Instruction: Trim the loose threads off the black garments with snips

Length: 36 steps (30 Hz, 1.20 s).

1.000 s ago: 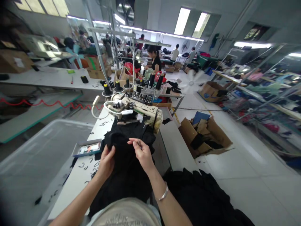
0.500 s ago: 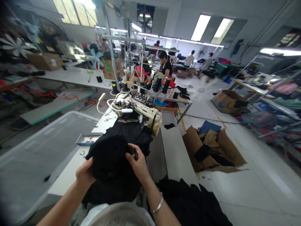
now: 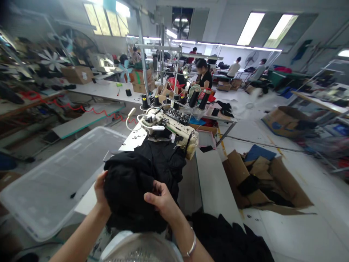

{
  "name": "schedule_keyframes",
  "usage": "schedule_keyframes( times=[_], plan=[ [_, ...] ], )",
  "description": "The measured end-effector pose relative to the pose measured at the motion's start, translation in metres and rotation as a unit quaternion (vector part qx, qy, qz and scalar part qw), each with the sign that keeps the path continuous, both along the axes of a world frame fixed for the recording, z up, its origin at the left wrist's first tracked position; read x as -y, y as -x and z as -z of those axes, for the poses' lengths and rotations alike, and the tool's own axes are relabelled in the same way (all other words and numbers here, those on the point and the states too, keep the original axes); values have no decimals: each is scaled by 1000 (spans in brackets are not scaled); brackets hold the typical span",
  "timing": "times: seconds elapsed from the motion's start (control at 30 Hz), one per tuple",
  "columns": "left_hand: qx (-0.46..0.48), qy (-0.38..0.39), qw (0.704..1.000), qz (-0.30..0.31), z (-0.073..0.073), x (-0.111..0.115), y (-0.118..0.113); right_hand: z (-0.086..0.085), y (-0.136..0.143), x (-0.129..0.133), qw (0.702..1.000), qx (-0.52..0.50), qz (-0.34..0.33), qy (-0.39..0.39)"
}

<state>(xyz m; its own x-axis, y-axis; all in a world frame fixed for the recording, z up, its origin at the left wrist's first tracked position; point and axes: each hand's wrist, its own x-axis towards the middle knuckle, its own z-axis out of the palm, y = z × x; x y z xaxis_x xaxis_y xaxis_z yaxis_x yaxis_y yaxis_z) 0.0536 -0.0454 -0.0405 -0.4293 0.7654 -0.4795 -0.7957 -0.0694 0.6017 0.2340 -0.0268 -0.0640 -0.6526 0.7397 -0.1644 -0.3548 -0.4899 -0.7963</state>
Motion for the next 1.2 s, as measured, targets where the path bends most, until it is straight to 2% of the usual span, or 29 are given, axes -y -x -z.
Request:
schedule_keyframes(
  times=[0.1, 0.23, 0.3, 0.37, 0.43, 0.47, 0.53, 0.6, 0.63, 0.7, 0.73, 0.8, 0.87, 1.0, 1.1, 1.2],
  plan=[
    [-74, 16, 993, 96, 8, -2, 13, -1, 6, -1, 990, -14, 115, 84],
    [-137, 33, 968, 210, 19, -3, 37, 1, 13, -5, 943, 14, 303, 141],
    [-214, 6, 921, 325, 26, -2, 51, 4, 17, -7, 920, 39, 365, 139],
    [-292, -29, 853, 433, 31, -1, 64, 7, 20, -8, 912, 67, 388, 113],
    [-382, -43, 796, 468, 31, -3, 74, 5, 24, -6, 926, 113, 360, 36],
    [-428, -44, 782, 451, 28, -5, 77, 2, 25, -5, 936, 147, 319, -23],
    [-538, -76, 732, 411, 16, -11, 77, -9, 28, -2, 943, 221, 202, -146],
    [-603, -146, 678, 395, -1, -19, 70, -21, 31, -1, 927, 276, 92, -236],
    [-617, -181, 651, 404, -9, -24, 64, -26, 32, -2, 917, 293, 61, -266],
    [-631, -223, 610, 423, -19, -33, 51, -32, 34, -3, 900, 311, 41, -303],
    [-639, -226, 600, 425, -21, -37, 45, -32, 35, -5, 895, 314, 44, -314],
    [-656, -217, 596, 409, -18, -42, 38, -26, 35, -8, 889, 317, 62, -325],
    [-665, -212, 608, 379, -11, -43, 37, -15, 35, -11, 881, 328, 88, -330],
    [-630, -184, 666, 354, -3, -40, 46, 10, 36, -17, 861, 361, 174, -313],
    [-590, -146, 699, 378, -1, -39, 48, 21, 37, -21, 846, 367, 203, -329],
    [-533, -123, 718, 430, 4, -41, 45, 22, 37, -25, 812, 376, 193, -402]
  ],
)
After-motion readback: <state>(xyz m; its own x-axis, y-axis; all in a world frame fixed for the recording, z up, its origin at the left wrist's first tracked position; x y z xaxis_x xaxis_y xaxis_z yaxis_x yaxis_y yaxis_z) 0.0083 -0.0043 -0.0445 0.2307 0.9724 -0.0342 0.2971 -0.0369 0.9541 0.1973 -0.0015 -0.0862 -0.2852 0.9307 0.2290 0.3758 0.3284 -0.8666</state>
